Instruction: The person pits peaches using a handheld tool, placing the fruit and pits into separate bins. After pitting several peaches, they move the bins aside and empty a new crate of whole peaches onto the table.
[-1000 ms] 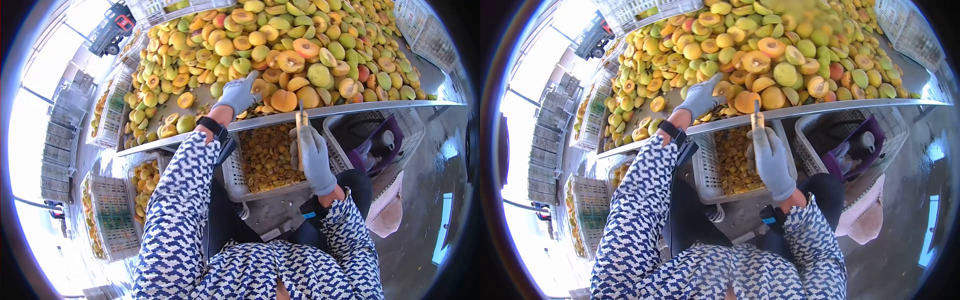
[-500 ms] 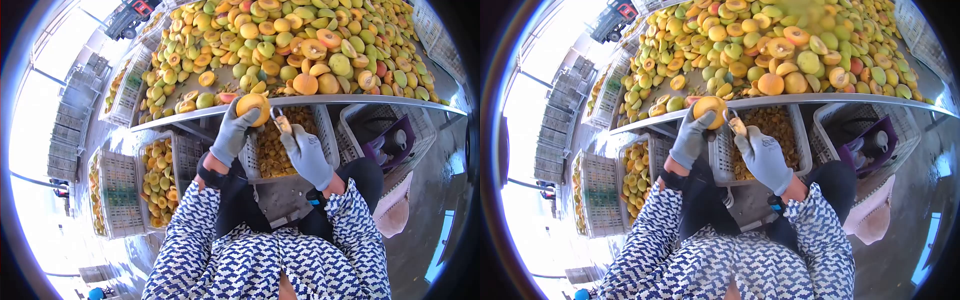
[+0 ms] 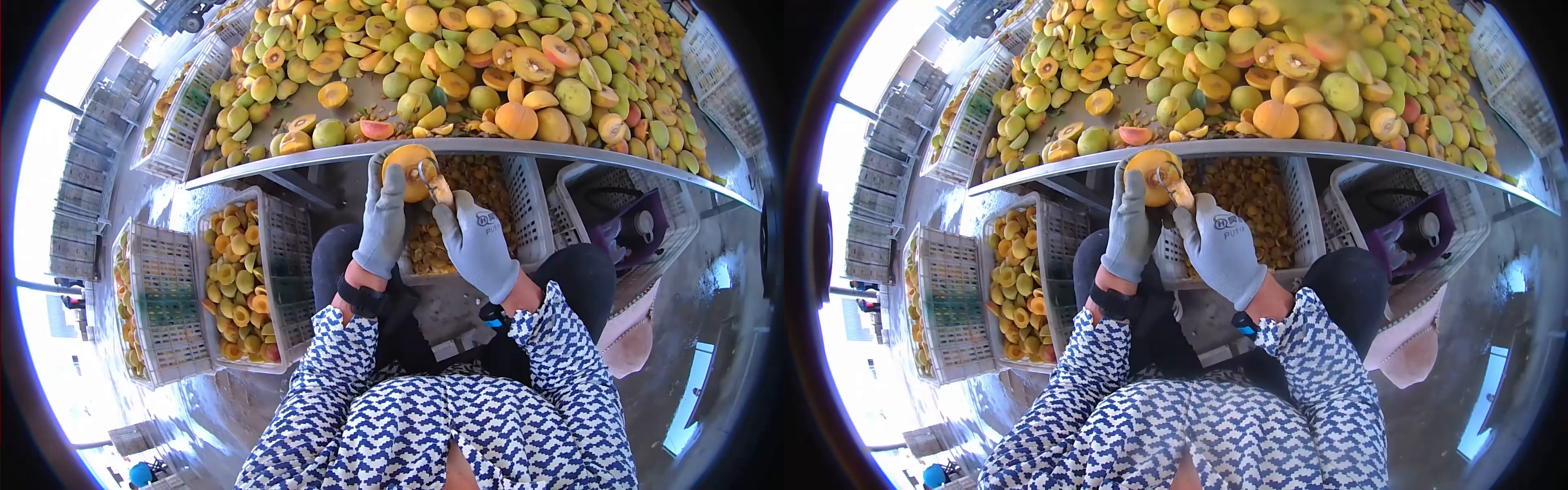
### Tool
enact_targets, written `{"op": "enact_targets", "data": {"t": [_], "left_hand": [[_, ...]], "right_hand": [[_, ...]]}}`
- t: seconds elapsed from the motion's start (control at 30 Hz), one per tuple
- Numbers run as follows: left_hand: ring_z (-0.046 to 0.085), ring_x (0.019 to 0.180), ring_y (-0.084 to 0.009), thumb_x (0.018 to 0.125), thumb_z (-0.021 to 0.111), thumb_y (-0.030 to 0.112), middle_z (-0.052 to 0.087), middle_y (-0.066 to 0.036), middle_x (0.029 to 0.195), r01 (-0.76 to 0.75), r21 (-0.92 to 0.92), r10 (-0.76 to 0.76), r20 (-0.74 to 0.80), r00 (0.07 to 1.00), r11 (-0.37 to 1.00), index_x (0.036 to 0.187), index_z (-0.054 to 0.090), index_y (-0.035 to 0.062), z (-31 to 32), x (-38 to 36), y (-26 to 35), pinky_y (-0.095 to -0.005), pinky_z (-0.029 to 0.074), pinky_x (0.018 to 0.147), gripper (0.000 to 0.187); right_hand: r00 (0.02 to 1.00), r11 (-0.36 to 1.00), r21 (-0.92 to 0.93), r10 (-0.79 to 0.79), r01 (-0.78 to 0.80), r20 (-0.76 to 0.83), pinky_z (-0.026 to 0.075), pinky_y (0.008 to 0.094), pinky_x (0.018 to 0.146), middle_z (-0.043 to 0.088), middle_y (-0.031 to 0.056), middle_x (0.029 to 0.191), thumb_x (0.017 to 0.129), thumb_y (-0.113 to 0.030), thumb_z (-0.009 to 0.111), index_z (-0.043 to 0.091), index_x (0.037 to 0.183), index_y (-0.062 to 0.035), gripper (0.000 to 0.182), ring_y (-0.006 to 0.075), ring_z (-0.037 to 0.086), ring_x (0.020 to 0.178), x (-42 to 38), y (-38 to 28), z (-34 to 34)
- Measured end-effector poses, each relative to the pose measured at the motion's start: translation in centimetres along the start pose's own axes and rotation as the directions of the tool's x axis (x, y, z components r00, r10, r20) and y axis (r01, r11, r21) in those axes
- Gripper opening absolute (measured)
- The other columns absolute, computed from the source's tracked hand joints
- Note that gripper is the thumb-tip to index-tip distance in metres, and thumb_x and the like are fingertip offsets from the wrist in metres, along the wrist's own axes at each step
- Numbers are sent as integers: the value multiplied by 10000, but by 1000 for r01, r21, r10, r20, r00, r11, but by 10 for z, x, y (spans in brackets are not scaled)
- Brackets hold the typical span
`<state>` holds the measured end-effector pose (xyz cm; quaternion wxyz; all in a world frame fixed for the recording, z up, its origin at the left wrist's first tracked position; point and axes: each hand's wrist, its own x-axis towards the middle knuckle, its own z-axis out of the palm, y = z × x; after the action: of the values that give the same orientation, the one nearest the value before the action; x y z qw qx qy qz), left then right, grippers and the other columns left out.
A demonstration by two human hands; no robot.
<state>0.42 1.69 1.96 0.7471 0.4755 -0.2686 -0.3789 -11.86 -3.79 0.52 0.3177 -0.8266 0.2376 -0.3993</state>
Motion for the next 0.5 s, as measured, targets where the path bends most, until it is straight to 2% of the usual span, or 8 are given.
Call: {"op": "enact_targets", "data": {"t": [0.03,0.1,0.13,0.2,0.43,0.5], "left_hand": [[549,980,-157,940,427,390,511,-63,1134,6,-2,-6,-5,1000,1000,1211,395,113,-1,0,-2,-269,508,774,389],[506,1048,-153,941,429,390,492,-66,1169,-68,81,68,-6,998,994,1235,387,105,-3,4,-5,-277,442,889,411],[506,1048,-153,941,429,390,492,-66,1169,-64,80,64,-7,998,995,1235,387,105,-2,4,-6,-277,442,889,411],[469,1096,-147,942,434,382,475,-64,1203,-126,109,131,-40,991,986,1254,381,100,3,5,-8,-282,376,957,424],[472,1079,-137,940,448,367,483,-62,1193,-92,72,95,-29,995,993,1239,391,83,4,3,-6,-275,387,938,417],[483,1035,-126,945,448,347,498,-55,1146,-49,86,49,5,999,995,1215,403,76,2,1,-5,-270,403,912,385]], "right_hand": [[1000,1000,0,5,-5,7,429,391,448,551,161,593,857,-165,579,483,765,-38,184,333,564,527,0,-1,-1],[999,1000,-21,24,-23,33,429,388,448,553,161,599,856,-161,580,480,768,-37,182,332,564,530,0,-2,-3],[999,999,-21,28,-27,35,429,388,448,553,161,599,856,-161,580,480,768,-37,182,332,564,530,-1,-2,-3],[998,998,-15,57,-56,12,429,385,446,553,161,599,855,-159,580,477,773,-35,181,330,563,525,-1,-4,-2],[997,998,-7,68,-68,32,427,393,450,556,165,601,862,-169,570,484,795,-26,180,333,565,526,-2,-4,-5],[988,994,11,103,-105,114,427,408,464,558,170,602,865,-173,563,485,802,-17,185,341,566,534,-2,-1,-6]]}}
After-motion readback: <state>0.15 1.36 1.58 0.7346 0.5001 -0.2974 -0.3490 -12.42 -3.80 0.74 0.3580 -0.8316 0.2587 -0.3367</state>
